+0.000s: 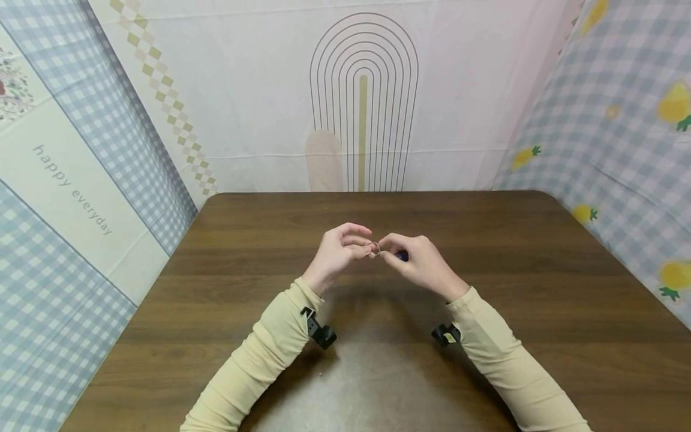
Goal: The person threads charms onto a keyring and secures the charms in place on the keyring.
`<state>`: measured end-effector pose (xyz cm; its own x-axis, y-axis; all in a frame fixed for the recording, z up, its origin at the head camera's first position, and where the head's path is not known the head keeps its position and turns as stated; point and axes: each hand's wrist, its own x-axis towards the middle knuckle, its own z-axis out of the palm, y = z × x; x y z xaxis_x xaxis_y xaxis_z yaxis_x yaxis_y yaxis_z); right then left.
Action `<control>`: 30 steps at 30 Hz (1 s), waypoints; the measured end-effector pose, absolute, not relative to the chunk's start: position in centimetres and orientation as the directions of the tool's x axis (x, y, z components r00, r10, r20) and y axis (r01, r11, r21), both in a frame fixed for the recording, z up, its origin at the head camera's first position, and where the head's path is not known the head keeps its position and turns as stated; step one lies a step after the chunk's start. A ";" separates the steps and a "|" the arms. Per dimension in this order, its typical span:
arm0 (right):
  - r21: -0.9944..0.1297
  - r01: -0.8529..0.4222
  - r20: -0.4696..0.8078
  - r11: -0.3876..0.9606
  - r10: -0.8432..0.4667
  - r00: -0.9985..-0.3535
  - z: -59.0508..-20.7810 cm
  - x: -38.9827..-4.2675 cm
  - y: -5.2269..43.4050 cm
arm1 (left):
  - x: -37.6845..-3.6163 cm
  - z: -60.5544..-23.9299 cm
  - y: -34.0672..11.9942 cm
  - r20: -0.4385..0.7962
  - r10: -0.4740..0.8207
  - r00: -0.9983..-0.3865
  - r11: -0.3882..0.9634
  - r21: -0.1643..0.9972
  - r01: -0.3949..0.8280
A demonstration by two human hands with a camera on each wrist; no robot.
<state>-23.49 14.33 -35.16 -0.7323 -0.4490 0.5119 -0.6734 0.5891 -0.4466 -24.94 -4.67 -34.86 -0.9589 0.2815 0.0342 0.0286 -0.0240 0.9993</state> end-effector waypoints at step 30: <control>-0.468 -0.664 0.492 0.583 -0.452 -0.744 -35.3 -23.5 14.3 | -24.8 -34.6 -5.0 -0.020 0.316 -0.948 0.002 1.000 -0.021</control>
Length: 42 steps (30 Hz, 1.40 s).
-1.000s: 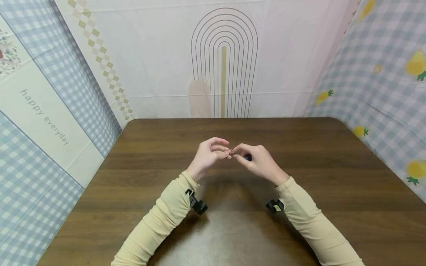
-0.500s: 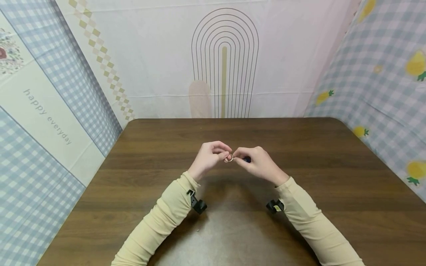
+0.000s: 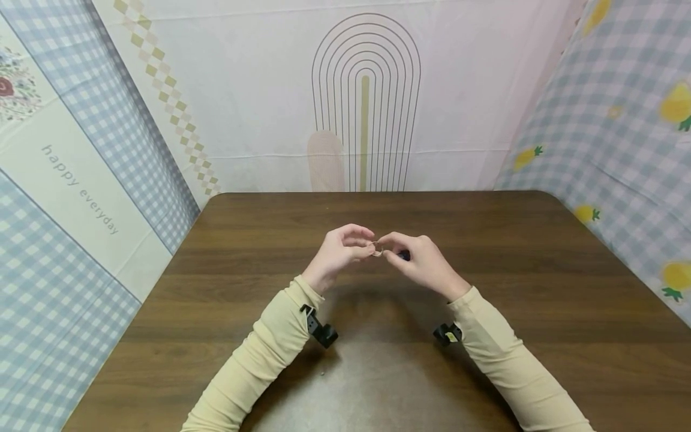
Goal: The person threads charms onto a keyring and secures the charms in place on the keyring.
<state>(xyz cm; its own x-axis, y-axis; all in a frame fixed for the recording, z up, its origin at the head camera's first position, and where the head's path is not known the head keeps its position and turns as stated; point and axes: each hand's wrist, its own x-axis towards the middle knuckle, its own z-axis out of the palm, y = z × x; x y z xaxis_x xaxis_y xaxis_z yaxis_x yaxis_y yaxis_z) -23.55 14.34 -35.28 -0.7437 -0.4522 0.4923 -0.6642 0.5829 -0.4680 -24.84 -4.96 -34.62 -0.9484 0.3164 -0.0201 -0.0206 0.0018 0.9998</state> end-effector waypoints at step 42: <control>-0.420 -0.653 0.545 0.630 -0.400 -0.737 -35.0 -23.3 14.4 | -24.6 -34.7 -4.5 0.086 0.284 -0.955 0.127 0.984 0.126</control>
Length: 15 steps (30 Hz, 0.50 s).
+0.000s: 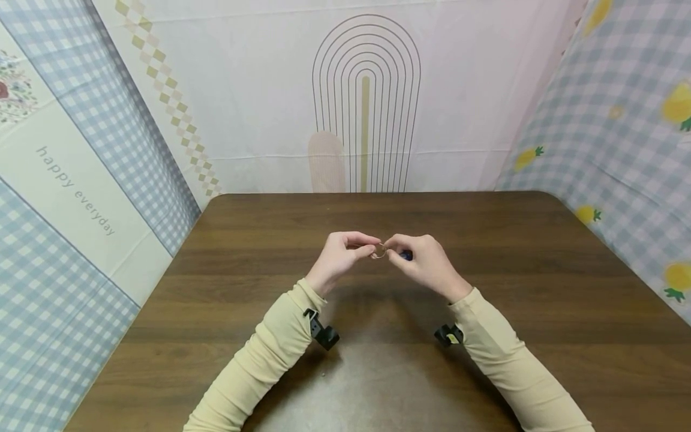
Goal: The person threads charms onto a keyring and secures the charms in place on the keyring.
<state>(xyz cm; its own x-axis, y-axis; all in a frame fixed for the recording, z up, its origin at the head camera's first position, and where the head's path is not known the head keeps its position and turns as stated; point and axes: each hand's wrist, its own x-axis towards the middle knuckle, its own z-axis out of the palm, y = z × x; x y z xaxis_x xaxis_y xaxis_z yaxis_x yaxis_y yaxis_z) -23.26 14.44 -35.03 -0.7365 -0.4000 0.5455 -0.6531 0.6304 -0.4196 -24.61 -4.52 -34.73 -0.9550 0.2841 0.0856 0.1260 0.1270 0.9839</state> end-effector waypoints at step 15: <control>-0.455 -0.643 0.572 0.616 -0.350 -0.741 -35.3 -23.3 14.2 | -24.5 -34.7 -4.4 0.082 0.291 -0.953 0.022 0.996 0.092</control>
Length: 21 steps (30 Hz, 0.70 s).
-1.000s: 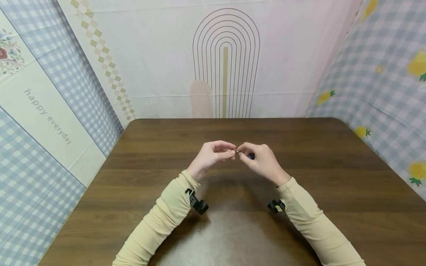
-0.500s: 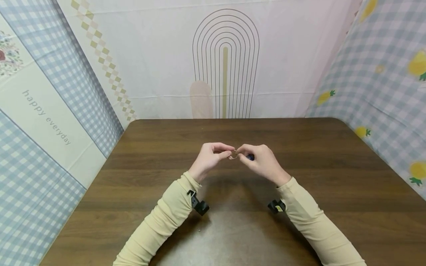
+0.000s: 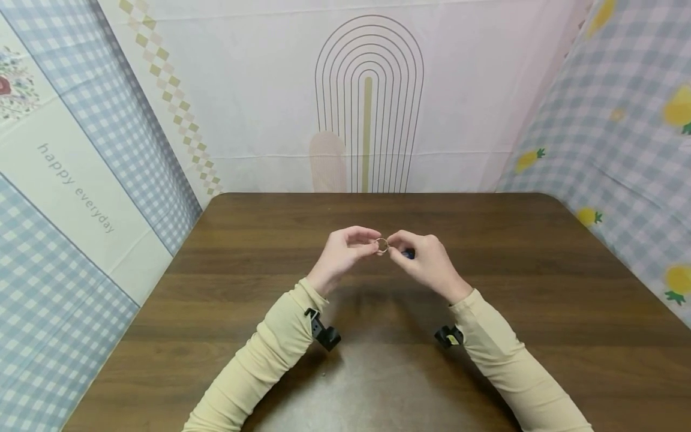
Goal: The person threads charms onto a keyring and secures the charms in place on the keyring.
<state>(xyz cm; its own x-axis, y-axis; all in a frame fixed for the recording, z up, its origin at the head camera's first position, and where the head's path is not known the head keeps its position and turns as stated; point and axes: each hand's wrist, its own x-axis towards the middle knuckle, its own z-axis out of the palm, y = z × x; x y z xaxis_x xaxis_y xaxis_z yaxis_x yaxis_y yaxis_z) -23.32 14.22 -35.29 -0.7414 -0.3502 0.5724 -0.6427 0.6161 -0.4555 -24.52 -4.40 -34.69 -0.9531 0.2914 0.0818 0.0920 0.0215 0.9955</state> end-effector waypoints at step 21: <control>-0.444 -0.650 0.557 0.617 -0.378 -0.740 -35.2 -23.2 14.2 | -24.4 -34.8 -4.6 0.083 0.330 -0.940 0.049 0.993 0.104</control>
<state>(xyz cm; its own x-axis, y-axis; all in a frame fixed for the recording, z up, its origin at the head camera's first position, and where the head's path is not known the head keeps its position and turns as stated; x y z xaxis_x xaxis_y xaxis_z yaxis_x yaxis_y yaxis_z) -23.25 14.18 -35.23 -0.7396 -0.3779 0.5570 -0.6496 0.6174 -0.4437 -24.43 -4.60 -34.75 -0.9404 0.3298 0.0827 0.1044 0.0487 0.9933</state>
